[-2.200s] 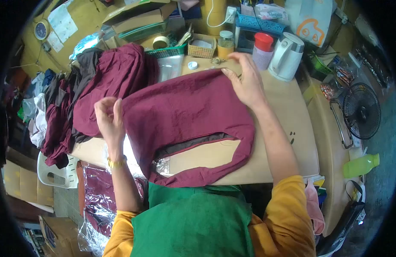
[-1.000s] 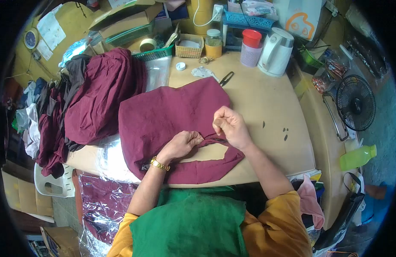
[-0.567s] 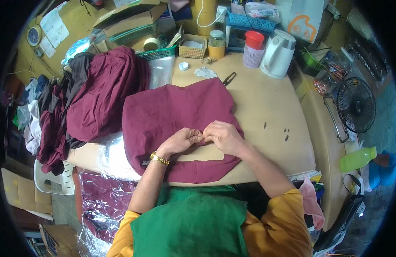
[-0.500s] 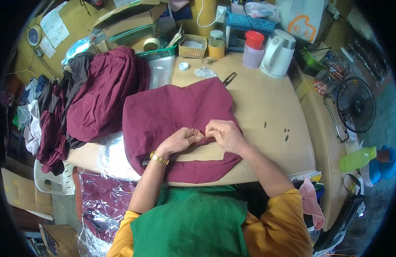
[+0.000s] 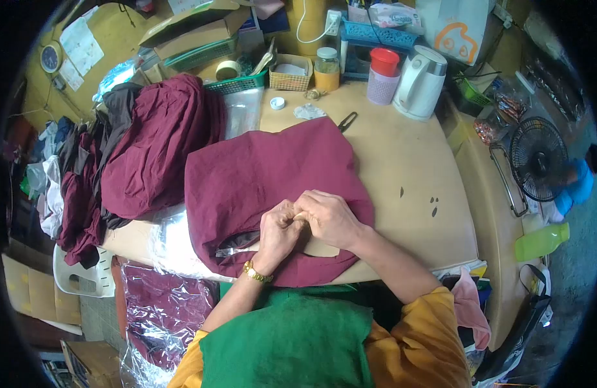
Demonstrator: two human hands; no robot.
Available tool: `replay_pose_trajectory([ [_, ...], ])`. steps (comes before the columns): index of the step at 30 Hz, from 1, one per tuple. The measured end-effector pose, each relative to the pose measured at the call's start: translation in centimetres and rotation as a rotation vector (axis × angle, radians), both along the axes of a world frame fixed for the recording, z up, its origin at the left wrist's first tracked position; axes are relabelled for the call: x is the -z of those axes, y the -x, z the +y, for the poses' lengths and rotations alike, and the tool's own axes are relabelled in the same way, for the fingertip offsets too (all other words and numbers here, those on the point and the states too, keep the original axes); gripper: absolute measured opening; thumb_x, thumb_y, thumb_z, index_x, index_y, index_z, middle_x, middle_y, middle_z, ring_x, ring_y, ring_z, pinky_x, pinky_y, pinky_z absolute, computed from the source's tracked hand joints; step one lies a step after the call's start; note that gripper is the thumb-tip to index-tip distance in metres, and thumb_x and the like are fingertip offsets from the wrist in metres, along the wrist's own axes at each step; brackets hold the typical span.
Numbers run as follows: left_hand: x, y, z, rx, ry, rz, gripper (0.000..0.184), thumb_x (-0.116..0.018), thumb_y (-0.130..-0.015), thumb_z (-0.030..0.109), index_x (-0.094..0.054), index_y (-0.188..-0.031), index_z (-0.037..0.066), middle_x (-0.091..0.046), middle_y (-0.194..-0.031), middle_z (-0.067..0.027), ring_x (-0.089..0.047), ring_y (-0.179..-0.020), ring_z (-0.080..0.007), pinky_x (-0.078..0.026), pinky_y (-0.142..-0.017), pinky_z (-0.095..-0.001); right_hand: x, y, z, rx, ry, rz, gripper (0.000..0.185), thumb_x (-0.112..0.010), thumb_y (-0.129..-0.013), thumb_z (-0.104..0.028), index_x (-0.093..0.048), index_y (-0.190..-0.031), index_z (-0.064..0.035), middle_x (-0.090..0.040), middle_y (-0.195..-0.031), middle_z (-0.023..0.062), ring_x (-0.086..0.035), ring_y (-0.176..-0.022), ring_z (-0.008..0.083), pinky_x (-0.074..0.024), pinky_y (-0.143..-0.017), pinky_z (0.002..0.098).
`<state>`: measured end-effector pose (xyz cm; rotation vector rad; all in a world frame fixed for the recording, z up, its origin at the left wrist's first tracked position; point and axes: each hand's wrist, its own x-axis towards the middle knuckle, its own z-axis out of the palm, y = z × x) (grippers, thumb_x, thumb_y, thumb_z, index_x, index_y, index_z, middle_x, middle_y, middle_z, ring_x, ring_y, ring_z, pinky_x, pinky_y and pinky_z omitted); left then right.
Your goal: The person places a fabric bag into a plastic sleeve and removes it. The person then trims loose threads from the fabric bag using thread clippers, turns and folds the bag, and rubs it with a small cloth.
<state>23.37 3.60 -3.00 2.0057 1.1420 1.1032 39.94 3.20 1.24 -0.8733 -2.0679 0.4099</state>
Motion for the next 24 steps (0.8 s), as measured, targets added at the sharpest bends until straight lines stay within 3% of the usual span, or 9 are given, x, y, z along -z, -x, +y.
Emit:
replay_pose_trajectory([
  [3,1.0,0.2,0.3,0.029,0.084,-0.044,0.005,-0.071,-0.083,0.006,-0.072,-0.086,0.001,-0.069,-0.078,-0.0106,-0.066,-0.07,-0.0211,-0.052,-0.067,-0.0321,-0.8,-1.8,3.1,0.0,0.175,0.133,0.008,-0.061,-0.086,0.003,-0.061,-0.093,-0.0014,-0.061,-0.081,0.0136,-0.062,-0.075,0.0297,-0.0507,-0.071,0.0373],
  [5,1.1,0.7,0.7,0.045,0.332,-0.081,0.013,-0.067,-0.091,0.008,-0.068,-0.083,-0.002,-0.068,-0.074,-0.0049,-0.06,-0.068,-0.0093,-0.051,-0.067,-0.0281,0.9,-5.5,8.6,0.242,0.32,0.359,0.013,-0.055,-0.091,0.002,-0.062,-0.102,-0.0006,-0.065,-0.101,0.0153,-0.064,-0.09,0.0291,-0.0505,-0.08,0.0339],
  [7,2.0,1.2,2.0,0.128,0.51,-0.181,0.017,-0.064,-0.095,0.01,-0.065,-0.084,-0.003,-0.066,-0.074,-0.0025,-0.057,-0.069,-0.0071,-0.05,-0.066,-0.0253,1.9,-9.8,13.7,0.492,0.027,-0.063,0.02,-0.057,-0.095,-0.008,-0.063,-0.114,-0.004,-0.064,-0.116,0.0162,-0.062,-0.105,0.0314,-0.0478,-0.091,0.038],
  [10,2.5,1.6,2.6,0.226,0.598,-0.283,0.019,-0.062,-0.097,0.012,-0.062,-0.086,-0.003,-0.065,-0.078,-0.0021,-0.057,-0.072,-0.0078,-0.049,-0.068,-0.0235,10.3,-14.2,19.4,0.629,-0.251,-0.539,0.029,-0.061,-0.092,-0.013,-0.064,-0.119,-0.0064,-0.06,-0.123,0.0193,-0.056,-0.115,0.0345,-0.0437,-0.098,0.0419],
  [13,3.3,1.8,3.1,0.266,0.592,-0.295,0.019,-0.061,-0.099,0.013,-0.06,-0.087,-0.002,-0.063,-0.08,-0.0018,-0.056,-0.075,-0.008,-0.048,-0.071,-0.0241,5.0,-12.8,16.4,0.615,-0.057,-0.614,0.024,-0.057,-0.093,-0.015,-0.066,-0.114,-0.0078,-0.062,-0.114,0.0136,-0.054,-0.114,0.0333,-0.0407,-0.098,0.0456],
  [17,3.3,1.6,2.7,0.268,0.584,-0.342,0.018,-0.06,-0.098,0.009,-0.06,-0.083,-0.001,-0.063,-0.075,-0.0009,-0.055,-0.071,-0.0068,-0.047,-0.066,-0.0238,6.1,-14.3,16.2,0.677,0.04,-0.675,0.021,-0.058,-0.092,-0.019,-0.067,-0.109,-0.0092,-0.063,-0.11,0.0139,-0.056,-0.109,0.0343,-0.0449,-0.091,0.0443],
  [20,3.7,1.7,2.9,0.285,0.574,-0.348,0.018,-0.06,-0.098,0.01,-0.06,-0.083,0.0,-0.063,-0.076,-0.0008,-0.055,-0.071,-0.0068,-0.047,-0.066,-0.0238,6.8,-15.0,16.0,0.82,0.023,-0.658,0.018,-0.056,-0.095,-0.021,-0.066,-0.104,-0.0078,-0.065,-0.106,0.0158,-0.061,-0.099,0.035,-0.0484,-0.083,0.0441],
  [22,3.7,1.8,2.9,0.298,0.574,-0.374,0.018,-0.06,-0.098,0.01,-0.061,-0.083,0.0,-0.063,-0.076,-0.0007,-0.055,-0.071,-0.0067,-0.047,-0.067,-0.0238,4.9,-14.7,14.3,0.803,0.347,-0.028,0.021,-0.048,-0.1,-0.016,-0.063,-0.108,-0.0032,-0.064,-0.087,0.0123,-0.061,-0.079,0.0203,-0.0482,-0.07,0.0363],
  [24,3.6,1.8,2.9,0.281,0.568,-0.304,0.017,-0.06,-0.098,0.011,-0.061,-0.084,0.0,-0.063,-0.077,-0.0001,-0.055,-0.071,-0.0065,-0.047,-0.067,-0.0238,-1.7,-9.3,7.5,0.678,0.535,0.096,0.026,-0.04,-0.102,-0.013,-0.061,-0.114,-0.0044,-0.062,-0.078,0.0065,-0.059,-0.074,0.0139,-0.048,-0.068,0.0331],
])
